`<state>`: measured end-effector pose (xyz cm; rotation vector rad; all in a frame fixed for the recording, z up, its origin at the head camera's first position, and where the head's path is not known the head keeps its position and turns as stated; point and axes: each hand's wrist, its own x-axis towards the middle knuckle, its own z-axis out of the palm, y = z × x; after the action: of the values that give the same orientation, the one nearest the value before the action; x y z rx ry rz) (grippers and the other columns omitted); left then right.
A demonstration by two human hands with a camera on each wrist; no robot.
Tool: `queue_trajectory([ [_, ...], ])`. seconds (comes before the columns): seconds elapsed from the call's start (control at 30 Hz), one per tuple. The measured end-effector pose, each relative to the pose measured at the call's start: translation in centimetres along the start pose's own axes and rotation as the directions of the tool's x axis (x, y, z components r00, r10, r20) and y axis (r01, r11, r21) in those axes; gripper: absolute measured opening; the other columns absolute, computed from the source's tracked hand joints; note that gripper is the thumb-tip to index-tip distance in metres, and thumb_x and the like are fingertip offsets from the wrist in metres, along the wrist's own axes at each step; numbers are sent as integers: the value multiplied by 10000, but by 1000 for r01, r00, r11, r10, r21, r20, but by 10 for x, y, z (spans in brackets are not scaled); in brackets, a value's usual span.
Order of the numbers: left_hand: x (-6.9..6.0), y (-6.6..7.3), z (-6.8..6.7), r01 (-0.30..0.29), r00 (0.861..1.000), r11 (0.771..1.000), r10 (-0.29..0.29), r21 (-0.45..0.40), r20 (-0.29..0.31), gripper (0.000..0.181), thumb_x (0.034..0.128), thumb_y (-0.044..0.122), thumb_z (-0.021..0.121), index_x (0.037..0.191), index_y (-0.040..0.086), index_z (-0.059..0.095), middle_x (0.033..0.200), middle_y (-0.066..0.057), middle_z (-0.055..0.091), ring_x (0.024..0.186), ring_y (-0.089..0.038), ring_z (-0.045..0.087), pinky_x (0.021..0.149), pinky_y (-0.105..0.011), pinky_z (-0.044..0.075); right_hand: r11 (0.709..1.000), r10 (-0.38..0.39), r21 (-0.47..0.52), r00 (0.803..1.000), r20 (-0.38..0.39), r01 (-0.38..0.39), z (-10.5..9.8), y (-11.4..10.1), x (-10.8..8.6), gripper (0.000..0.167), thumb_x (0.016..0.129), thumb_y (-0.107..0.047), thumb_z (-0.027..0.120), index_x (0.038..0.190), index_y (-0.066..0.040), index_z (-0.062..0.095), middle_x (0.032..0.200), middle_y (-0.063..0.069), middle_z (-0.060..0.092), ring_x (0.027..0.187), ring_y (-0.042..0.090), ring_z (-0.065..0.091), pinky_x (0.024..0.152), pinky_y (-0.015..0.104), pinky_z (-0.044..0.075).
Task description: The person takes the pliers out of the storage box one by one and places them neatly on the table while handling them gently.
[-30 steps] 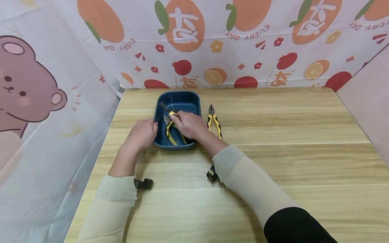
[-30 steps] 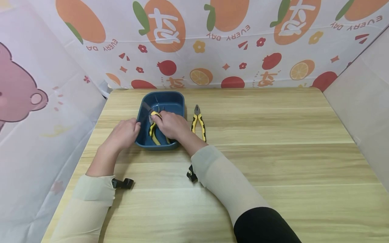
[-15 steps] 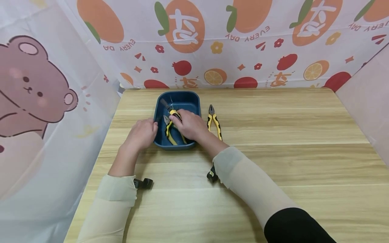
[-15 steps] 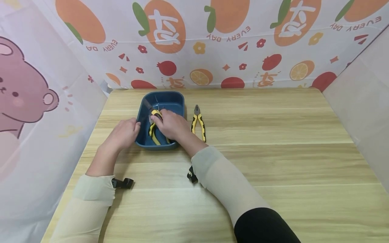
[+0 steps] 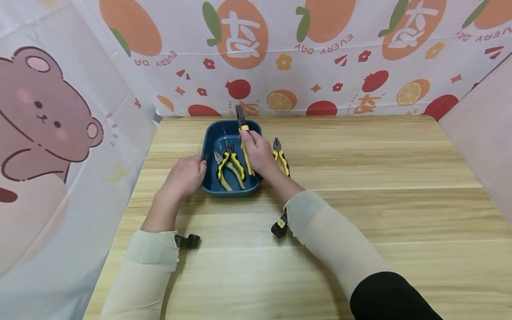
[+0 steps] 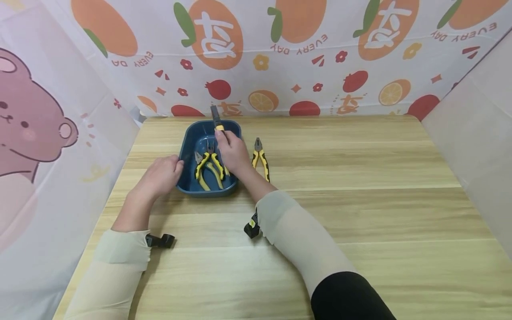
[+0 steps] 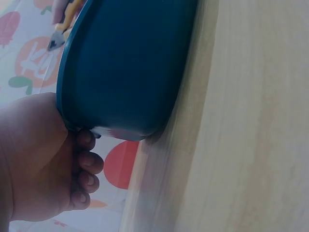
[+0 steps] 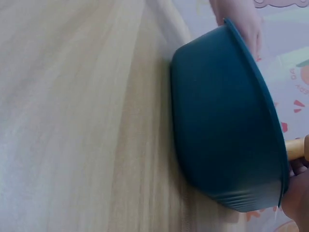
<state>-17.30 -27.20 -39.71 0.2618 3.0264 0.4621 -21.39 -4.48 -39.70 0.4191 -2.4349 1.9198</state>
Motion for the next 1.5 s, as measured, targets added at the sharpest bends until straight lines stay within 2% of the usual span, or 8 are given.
queue_trajectory([
  [0.2, 1, 1, 1, -3, 1000, 1000, 3, -3, -4, 370, 1051, 254, 320, 870, 29, 551, 819, -163, 566, 837, -358, 532, 778, -488, 425, 969, 65, 243, 994, -82, -43, -12, -7, 2, 517, 1056, -463, 338, 1071, -37, 630, 877, 152, 596, 649, 160, 528, 580, 266, 468],
  [0.37, 0, 0, 1, 0, 1000, 1000, 0, -10, -1, 374, 1052, 257, 319, 877, 27, 556, 834, -168, 574, 841, -354, 532, 773, -484, 424, 943, 127, 322, 985, -117, -83, -26, -5, 1, 512, 1053, -461, 351, 1037, -29, 624, 850, 128, 591, 653, 151, 536, 598, 259, 477],
  [0.67, -1, -1, 0, 0, 1000, 1000, 0, -15, 2, 377, 1050, 254, 319, 886, 16, 561, 853, -180, 583, 840, -354, 535, 766, -483, 426, 937, 232, 306, 953, -194, -166, -58, 21, -6, 488, 1042, -454, 395, 1021, -30, 634, 773, 31, 582, 645, 120, 516, 589, 249, 438],
  [0.77, -1, 0, -1, 3, 1000, 1000, -3, -19, 6, 379, 1051, 257, 316, 887, 18, 560, 833, -173, 572, 823, -348, 529, 745, -466, 424, 947, 251, 253, 946, -206, -196, -73, 30, -9, 503, 1042, -454, 396, 1034, -12, 634, 776, 32, 571, 634, 103, 503, 583, 235, 431],
  [0.9, -1, 1, -2, 13, 1000, 999, -12, -29, 15, 381, 1052, 262, 311, 896, 20, 561, 813, -162, 557, 823, -343, 522, 736, -449, 418, 949, 302, 151, 932, -200, -275, -94, 40, -13, 578, 1031, -492, 398, 1140, 26, 630, 868, 109, 599, 644, 95, 503, 589, 225, 432],
  [1.0, -1, 1, -2, 14, 1000, 999, -13, -32, 17, 380, 1052, 262, 311, 908, 16, 563, 812, -163, 554, 828, -344, 520, 737, -449, 415, 931, 362, 120, 912, -192, -344, -108, 47, -17, 617, 1015, -522, 416, 1191, 32, 623, 922, 149, 615, 649, 102, 506, 599, 237, 435],
  [1.23, 0, 1, -2, 4, 1000, 1000, -4, -20, 18, 385, 1055, 260, 306, 895, 20, 563, 804, -161, 556, 821, -340, 524, 742, -447, 415, 887, 461, 64, 867, -189, -458, -126, 63, -22, 607, 1000, -537, 433, 1154, 20, 619, 851, 67, 597, 622, 105, 489, 617, 256, 423],
  [1.5, -1, 2, -3, -2, 1000, 1000, 3, -17, 22, 388, 1059, 260, 304, 918, 9, 563, 840, -180, 576, 850, -358, 530, 770, -472, 415, 838, 544, 17, 830, -128, -546, -134, 65, -24, 566, 997, -543, 421, 1100, -16, 599, 906, 94, 601, 774, 181, 532, 766, 308, 412],
])
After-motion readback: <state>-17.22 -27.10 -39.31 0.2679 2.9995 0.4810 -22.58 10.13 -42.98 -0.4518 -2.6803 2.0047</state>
